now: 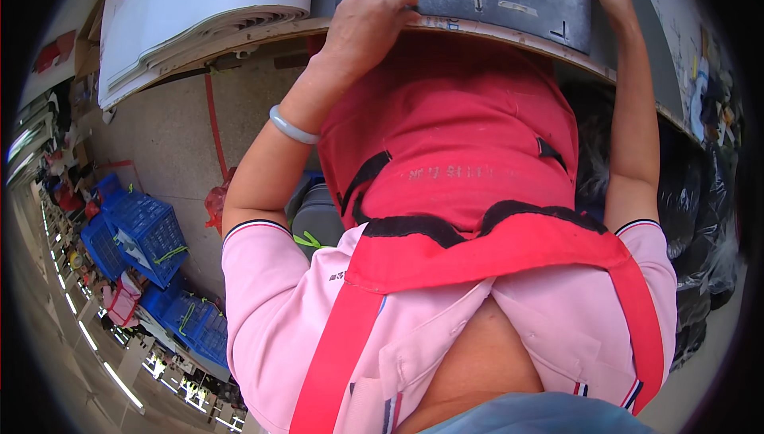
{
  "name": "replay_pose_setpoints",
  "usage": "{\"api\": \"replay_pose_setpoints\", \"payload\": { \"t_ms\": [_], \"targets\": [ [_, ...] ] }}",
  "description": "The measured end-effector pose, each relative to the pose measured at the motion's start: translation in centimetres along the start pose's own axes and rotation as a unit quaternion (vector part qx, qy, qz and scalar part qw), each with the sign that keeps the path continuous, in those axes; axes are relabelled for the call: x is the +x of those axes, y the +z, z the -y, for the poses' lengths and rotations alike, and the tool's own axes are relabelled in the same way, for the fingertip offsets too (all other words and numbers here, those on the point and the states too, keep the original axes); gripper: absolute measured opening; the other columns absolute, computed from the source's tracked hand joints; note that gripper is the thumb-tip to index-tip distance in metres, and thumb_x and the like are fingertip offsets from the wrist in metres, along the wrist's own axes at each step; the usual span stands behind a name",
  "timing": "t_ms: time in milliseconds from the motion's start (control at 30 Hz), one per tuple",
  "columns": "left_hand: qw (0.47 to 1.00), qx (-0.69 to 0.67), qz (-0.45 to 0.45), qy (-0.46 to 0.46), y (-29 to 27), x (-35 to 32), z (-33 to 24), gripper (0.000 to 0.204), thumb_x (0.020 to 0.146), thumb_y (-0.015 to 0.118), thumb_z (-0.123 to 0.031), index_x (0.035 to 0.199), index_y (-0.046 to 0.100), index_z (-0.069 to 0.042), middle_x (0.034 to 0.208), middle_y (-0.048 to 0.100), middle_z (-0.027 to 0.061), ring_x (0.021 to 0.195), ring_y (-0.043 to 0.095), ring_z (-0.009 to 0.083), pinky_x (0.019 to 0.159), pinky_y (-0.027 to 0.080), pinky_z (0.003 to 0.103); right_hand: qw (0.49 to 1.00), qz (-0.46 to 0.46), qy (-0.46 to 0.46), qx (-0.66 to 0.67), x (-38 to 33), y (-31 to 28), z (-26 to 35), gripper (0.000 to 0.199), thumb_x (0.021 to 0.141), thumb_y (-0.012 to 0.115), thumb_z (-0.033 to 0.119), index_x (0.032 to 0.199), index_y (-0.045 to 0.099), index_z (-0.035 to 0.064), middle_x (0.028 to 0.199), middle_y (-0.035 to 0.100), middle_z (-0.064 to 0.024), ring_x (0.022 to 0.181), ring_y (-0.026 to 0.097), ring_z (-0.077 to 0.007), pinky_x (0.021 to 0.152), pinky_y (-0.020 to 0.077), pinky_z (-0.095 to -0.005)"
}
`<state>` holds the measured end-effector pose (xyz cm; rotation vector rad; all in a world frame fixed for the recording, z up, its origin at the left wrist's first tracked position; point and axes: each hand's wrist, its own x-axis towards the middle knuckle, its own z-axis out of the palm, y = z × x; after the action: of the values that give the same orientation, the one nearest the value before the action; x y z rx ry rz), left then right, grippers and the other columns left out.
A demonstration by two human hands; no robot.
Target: Manually aligning and pressing together layers of shoe components at a factory workbench.
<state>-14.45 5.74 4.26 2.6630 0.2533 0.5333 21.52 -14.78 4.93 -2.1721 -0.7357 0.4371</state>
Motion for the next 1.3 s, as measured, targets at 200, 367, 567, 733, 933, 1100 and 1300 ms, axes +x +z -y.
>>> {"api": "replay_pose_setpoints", "payload": {
  "t_ms": [200, 367, 567, 733, 933, 1100, 1300],
  "targets": [
    [1.0, -0.007, -0.011, 0.018, -0.1, 0.2, 0.3, 0.017, 0.084, 0.075, -0.019, 0.097, 0.073, -0.008, 0.093, 0.067, 0.0075, 0.091, 0.064, 0.0288, 0.079, 0.053, 0.039, 0.997, -0.037, -0.06, -0.024, -0.1, 0.2, -1.5, 0.021, 0.088, 0.072, 0.022, 0.082, 0.069, 0.0027, 0.07, 0.06, 0.0022, 0.065, 0.051, -0.0079, 0.058, 0.0416, -0.0278],
    [1.0, -0.002, -0.016, 0.015, -0.2, 0.0, 0.4, 0.018, 0.084, 0.076, -0.021, 0.096, 0.073, -0.008, 0.093, 0.067, 0.0068, 0.091, 0.065, 0.0281, 0.078, 0.054, 0.038, 0.999, -0.019, -0.016, -0.037, -0.9, 0.1, 0.5, 0.022, 0.088, 0.072, 0.023, 0.085, 0.069, 0.0013, 0.073, 0.062, 0.0009, 0.069, 0.053, -0.0089, 0.062, 0.0445, -0.029],
    [1.0, 0.012, -0.012, 0.018, -0.1, 0.2, -0.1, 0.016, 0.083, 0.075, -0.02, 0.095, 0.071, -0.009, 0.092, 0.065, 0.0055, 0.091, 0.064, 0.0271, 0.077, 0.053, 0.039, 0.999, -0.021, -0.021, -0.039, 0.0, 0.3, -0.6, 0.022, 0.088, 0.072, 0.023, 0.086, 0.07, 0.0011, 0.073, 0.063, 0.0012, 0.069, 0.054, -0.0091, 0.063, 0.0452, -0.0281],
    [1.0, 0.015, -0.013, 0.012, -0.2, 0.1, -0.1, 0.016, 0.085, 0.074, -0.021, 0.094, 0.071, -0.009, 0.092, 0.065, 0.0053, 0.09, 0.064, 0.027, 0.077, 0.053, 0.038, 0.999, -0.027, -0.025, -0.035, -0.1, 0.6, -0.4, 0.022, 0.087, 0.073, 0.023, 0.087, 0.071, 0.0017, 0.074, 0.065, -0.0002, 0.069, 0.055, -0.009, 0.065, 0.0469, -0.0289],
    [1.0, 0.01, -0.016, 0.023, -0.2, 0.3, 0.1, 0.016, 0.085, 0.074, -0.02, 0.095, 0.071, -0.008, 0.092, 0.065, 0.0058, 0.09, 0.063, 0.0276, 0.076, 0.053, 0.039, 0.998, -0.032, -0.042, -0.038, 0.1, 0.6, -0.8, 0.023, 0.088, 0.073, 0.024, 0.087, 0.071, 0.0012, 0.074, 0.065, -0.0005, 0.07, 0.056, -0.009, 0.065, 0.0469, -0.029],
    [1.0, 0.019, -0.002, -0.01, -0.8, 0.1, -0.2, 0.018, 0.085, 0.074, -0.022, 0.095, 0.07, -0.007, 0.093, 0.064, 0.0083, 0.093, 0.062, 0.0296, 0.079, 0.052, 0.04, 0.994, -0.045, -0.058, -0.077, -0.4, 0.7, -0.7, 0.023, 0.088, 0.071, 0.023, 0.086, 0.069, 0.0007, 0.073, 0.064, -0.0016, 0.069, 0.056, -0.0098, 0.065, 0.0475, -0.0296],
    [0.996, -0.074, -0.008, 0.043, 3.4, 5.2, -3.9, 0.017, 0.093, 0.064, -0.021, 0.094, 0.072, -0.006, 0.096, 0.065, 0.0123, 0.095, 0.063, 0.0331, 0.082, 0.052, 0.043, 0.997, -0.003, -0.066, -0.033, 1.3, -0.1, -3.5, 0.035, 0.09, 0.075, 0.039, 0.103, 0.075, 0.0069, 0.09, 0.068, 0.0035, 0.082, 0.057, -0.0066, 0.076, 0.0445, -0.0211]
  ]
}}
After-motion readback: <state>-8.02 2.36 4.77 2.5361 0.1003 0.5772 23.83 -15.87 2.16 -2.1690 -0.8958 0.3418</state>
